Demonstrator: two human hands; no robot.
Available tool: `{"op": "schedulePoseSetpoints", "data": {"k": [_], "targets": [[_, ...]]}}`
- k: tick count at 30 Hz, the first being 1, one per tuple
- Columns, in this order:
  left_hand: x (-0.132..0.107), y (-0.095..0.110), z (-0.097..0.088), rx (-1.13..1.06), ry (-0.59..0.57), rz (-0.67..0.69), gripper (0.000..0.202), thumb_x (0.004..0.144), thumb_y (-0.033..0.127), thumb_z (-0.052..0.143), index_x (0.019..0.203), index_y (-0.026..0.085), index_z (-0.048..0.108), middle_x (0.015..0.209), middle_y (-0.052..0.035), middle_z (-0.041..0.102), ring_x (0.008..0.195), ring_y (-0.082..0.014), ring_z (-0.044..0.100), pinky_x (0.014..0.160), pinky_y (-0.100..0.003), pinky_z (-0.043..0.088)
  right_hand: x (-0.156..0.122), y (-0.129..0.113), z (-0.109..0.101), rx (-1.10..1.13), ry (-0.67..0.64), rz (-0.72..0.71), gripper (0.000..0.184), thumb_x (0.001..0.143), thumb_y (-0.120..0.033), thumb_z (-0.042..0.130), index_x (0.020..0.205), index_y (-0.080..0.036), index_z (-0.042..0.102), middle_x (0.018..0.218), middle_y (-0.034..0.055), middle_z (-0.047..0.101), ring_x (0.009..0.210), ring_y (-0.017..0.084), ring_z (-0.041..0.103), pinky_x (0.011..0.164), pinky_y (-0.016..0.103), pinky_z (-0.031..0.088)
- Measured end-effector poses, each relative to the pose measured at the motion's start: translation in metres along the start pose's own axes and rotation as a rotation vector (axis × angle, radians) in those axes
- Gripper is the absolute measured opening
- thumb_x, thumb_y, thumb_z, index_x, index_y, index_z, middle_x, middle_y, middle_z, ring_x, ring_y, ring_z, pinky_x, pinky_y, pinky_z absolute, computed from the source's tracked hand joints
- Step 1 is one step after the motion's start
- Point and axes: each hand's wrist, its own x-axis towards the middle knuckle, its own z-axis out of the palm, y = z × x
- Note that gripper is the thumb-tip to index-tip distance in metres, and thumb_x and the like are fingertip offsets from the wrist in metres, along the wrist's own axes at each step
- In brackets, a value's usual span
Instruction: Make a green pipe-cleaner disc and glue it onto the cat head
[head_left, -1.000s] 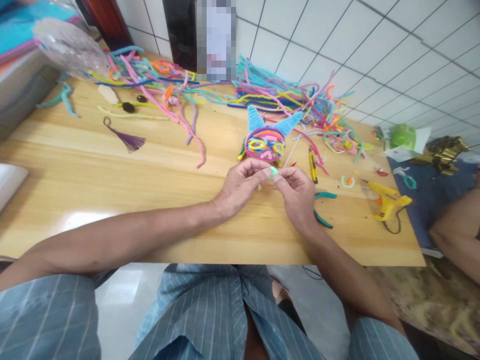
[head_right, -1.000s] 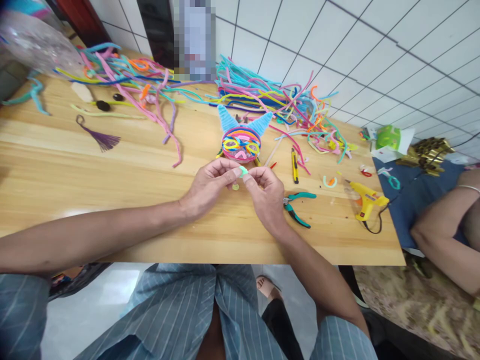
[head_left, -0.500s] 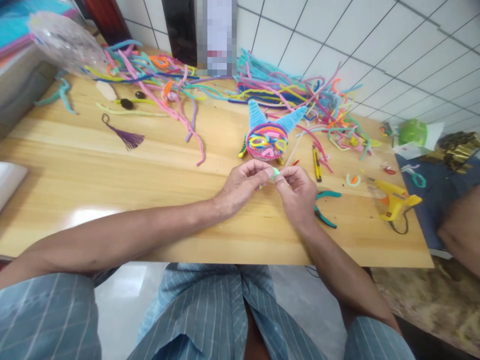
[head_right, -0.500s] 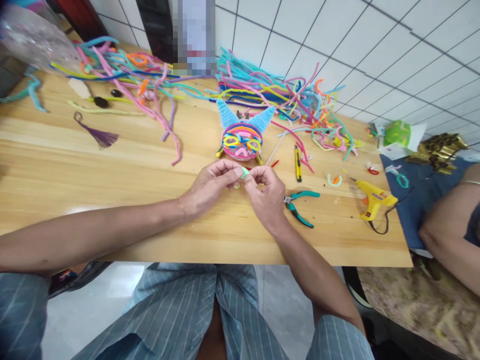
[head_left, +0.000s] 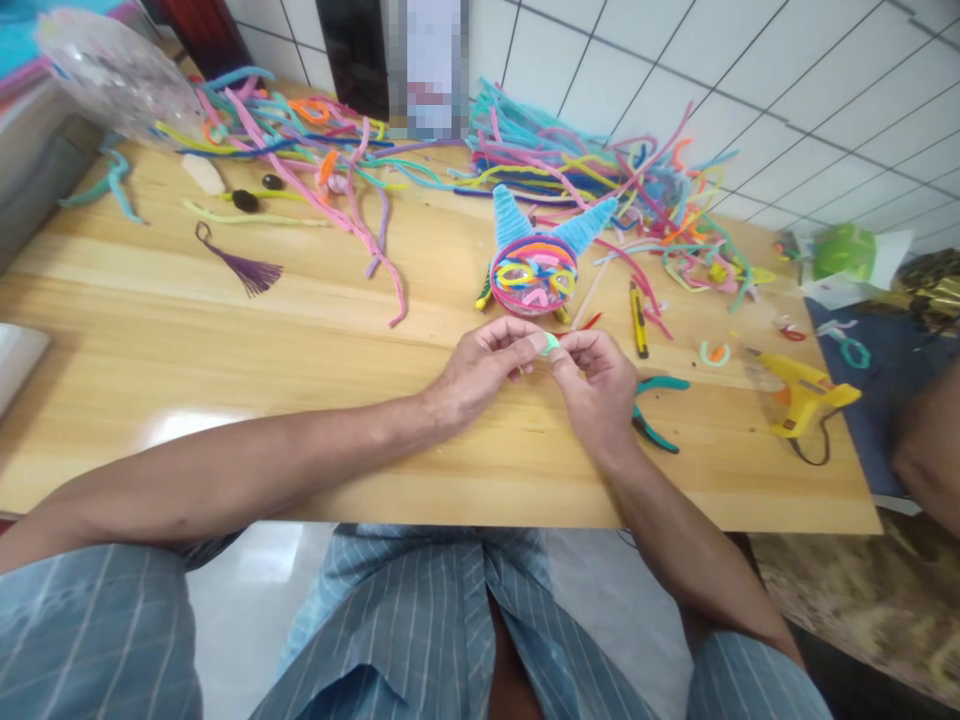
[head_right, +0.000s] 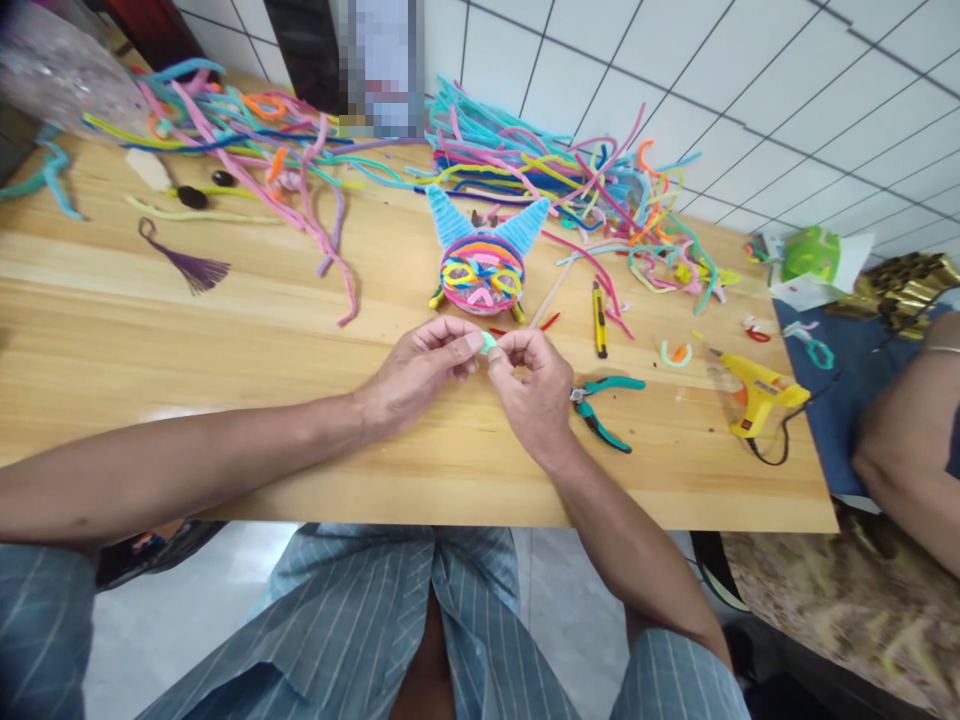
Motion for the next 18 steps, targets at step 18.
{"op": "schedulePoseSetpoints", "data": {"k": [18], "targets": [[-0.0014, -0.0019, -0.0036, 0.147, -0.048, 0.034, 0.042, 0.077, 0.055, 0.094, 0.091, 0.017, 0.082, 0.083, -0.0016, 0.075, 0.070, -0.0107, 0.054, 0.070, -0.027, 0.044, 0.0070, 0.0031, -0.0053, 0.246, -0.053, 0.106, 0.028, 0.089, -0.043, 0.084, 0.085, -0.025, 0.063, 0.068, -0.0061, 0.067, 0.059, 0.012, 0.063, 0.060, 0.029, 0.053]]}}
